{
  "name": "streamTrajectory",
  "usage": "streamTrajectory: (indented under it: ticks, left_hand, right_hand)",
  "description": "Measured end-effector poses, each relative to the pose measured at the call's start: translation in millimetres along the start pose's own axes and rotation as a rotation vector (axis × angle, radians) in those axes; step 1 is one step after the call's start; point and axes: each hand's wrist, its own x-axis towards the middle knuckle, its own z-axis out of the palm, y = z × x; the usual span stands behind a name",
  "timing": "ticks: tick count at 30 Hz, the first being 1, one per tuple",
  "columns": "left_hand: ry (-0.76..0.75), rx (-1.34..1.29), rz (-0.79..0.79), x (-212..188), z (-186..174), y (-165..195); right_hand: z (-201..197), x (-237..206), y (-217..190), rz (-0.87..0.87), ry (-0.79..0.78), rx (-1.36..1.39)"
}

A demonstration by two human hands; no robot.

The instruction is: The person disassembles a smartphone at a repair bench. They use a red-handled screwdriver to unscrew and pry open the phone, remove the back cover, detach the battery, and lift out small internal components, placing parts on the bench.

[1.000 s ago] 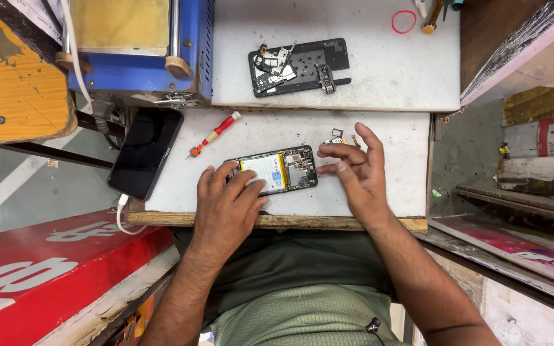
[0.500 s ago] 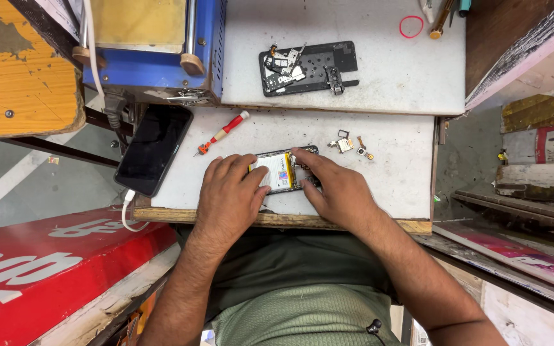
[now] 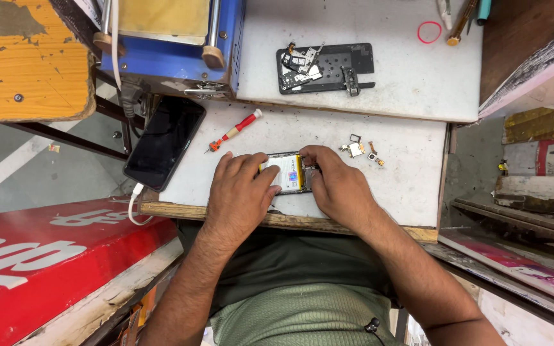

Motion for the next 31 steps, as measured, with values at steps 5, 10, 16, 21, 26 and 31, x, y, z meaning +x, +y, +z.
streamTrajectory:
  ticks: [5, 10, 16, 21, 26, 31]
  left_hand:
    - [0.030, -0.011, -0.001, -0.9, 2.7, 0.9]
    - [0.113, -0.081, -0.085, 15.7, 12.2, 15.8]
    - [0.060, -0.158, -0.139, 39.3, 28.0, 23.1]
    - [0.064, -0.151, -0.144, 43.7, 30.0, 25.4]
    - [0.006, -0.190, -0.253, 49.2, 25.3, 26.3]
    - [-0.165, -0.239, -0.382, 60.8, 15.2, 27.4]
  right_hand:
    - [1.4, -2.9, 9.7, 0.027, -0.025, 0.099]
    - [8.3, -4.2, 15.7, 0.043, 0.037, 0.139]
    - [15.2, -7.0, 25.7, -0.117, 0.150, 0.186]
    - [20.5, -6.9, 27.4, -0.149, 0.188, 0.151]
    - [22.9, -7.3, 31.4, -0.153, 0.198, 0.178]
    - [27.0, -9.7, 36.1, -0.046, 0.225, 0.270]
